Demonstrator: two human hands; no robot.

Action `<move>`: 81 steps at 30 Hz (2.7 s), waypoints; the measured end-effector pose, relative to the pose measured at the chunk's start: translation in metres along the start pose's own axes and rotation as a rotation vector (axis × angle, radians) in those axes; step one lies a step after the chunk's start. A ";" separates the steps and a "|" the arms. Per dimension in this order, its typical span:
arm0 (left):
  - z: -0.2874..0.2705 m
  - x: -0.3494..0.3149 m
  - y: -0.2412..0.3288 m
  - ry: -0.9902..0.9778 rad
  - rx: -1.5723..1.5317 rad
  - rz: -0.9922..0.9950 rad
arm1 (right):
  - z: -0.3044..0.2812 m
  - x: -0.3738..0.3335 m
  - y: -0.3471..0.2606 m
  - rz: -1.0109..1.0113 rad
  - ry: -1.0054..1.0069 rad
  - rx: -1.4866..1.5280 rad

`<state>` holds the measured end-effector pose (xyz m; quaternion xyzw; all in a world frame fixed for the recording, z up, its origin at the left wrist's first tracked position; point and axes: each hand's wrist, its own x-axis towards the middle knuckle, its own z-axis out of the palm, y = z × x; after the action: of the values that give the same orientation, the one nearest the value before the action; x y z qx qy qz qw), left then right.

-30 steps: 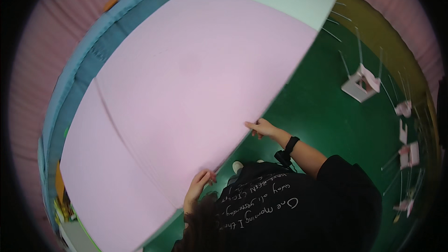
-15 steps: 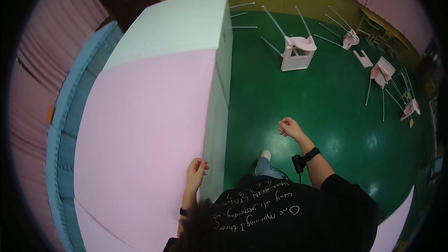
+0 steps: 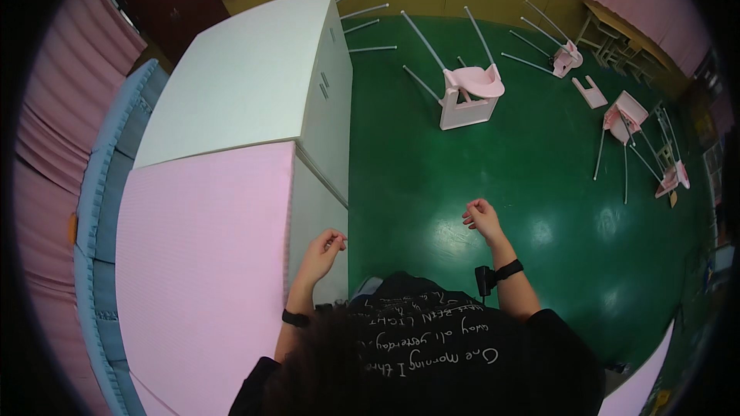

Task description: The person places pink mats onto white storage units, sets two pink high chairs upright against a unit, and then spreads a yellow fabric cover over the pink mats by hand.

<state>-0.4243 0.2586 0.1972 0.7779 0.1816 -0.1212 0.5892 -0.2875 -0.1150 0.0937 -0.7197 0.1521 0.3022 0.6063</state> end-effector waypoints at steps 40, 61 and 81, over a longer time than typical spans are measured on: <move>0.086 -0.022 -0.100 -0.046 0.173 -0.340 | -0.104 0.110 0.195 0.649 0.407 0.288; 0.073 -0.052 -0.065 -0.023 0.121 -0.573 | -0.145 0.043 0.279 0.825 0.132 0.619; 0.080 0.166 -0.054 -0.164 -0.050 -0.147 | -0.127 0.090 -0.001 0.508 -0.230 0.623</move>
<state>-0.2953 0.2176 0.0617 0.7351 0.1922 -0.2229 0.6108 -0.1860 -0.2237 0.0488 -0.4031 0.3404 0.4601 0.7141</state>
